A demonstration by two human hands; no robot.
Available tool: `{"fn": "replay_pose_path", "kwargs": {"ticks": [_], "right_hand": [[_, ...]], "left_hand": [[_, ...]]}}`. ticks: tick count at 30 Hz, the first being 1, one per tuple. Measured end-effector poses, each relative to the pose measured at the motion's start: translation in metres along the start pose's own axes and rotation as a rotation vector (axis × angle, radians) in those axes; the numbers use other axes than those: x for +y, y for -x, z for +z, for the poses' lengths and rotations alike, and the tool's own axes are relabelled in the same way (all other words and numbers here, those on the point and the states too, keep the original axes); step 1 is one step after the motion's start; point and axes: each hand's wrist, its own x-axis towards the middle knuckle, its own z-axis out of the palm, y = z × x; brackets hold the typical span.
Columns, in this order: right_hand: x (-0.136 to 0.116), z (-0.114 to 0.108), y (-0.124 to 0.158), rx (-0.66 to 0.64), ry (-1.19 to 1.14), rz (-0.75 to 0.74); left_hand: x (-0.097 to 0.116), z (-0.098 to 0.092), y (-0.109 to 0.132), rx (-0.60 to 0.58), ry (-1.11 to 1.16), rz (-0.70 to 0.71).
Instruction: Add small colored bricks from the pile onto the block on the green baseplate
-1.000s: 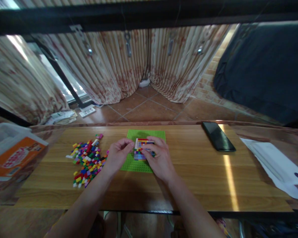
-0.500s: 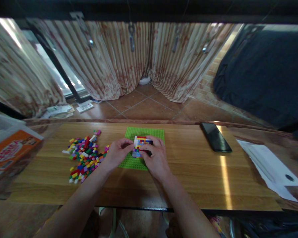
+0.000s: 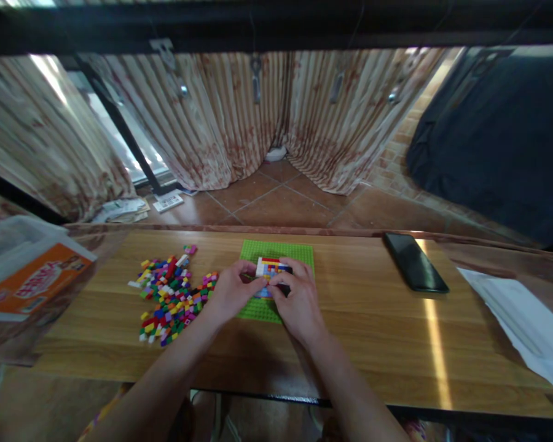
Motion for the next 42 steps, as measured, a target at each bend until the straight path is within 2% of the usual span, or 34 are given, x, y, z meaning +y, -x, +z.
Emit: {"fn": "replay_pose_path", "kwargs": {"ticks": [14, 29, 36, 42], "right_hand": [[0.001, 0.001, 0.001, -0.003, 0.007, -0.008], [0.008, 0.002, 0.002, 0.011, 0.027, -0.056], [0.013, -0.002, 0.0, -0.047, -0.002, -0.057], [0.017, -0.008, -0.004, -0.099, -0.081, 0.01]], "left_hand": [[0.012, 0.001, 0.006, 0.024, -0.05, -0.047], [0.012, 0.001, 0.007, 0.029, -0.038, -0.05], [0.0, 0.005, 0.006, -0.001, 0.01, -0.025], [0.005, 0.002, 0.007, -0.007, -0.009, -0.049]]}}
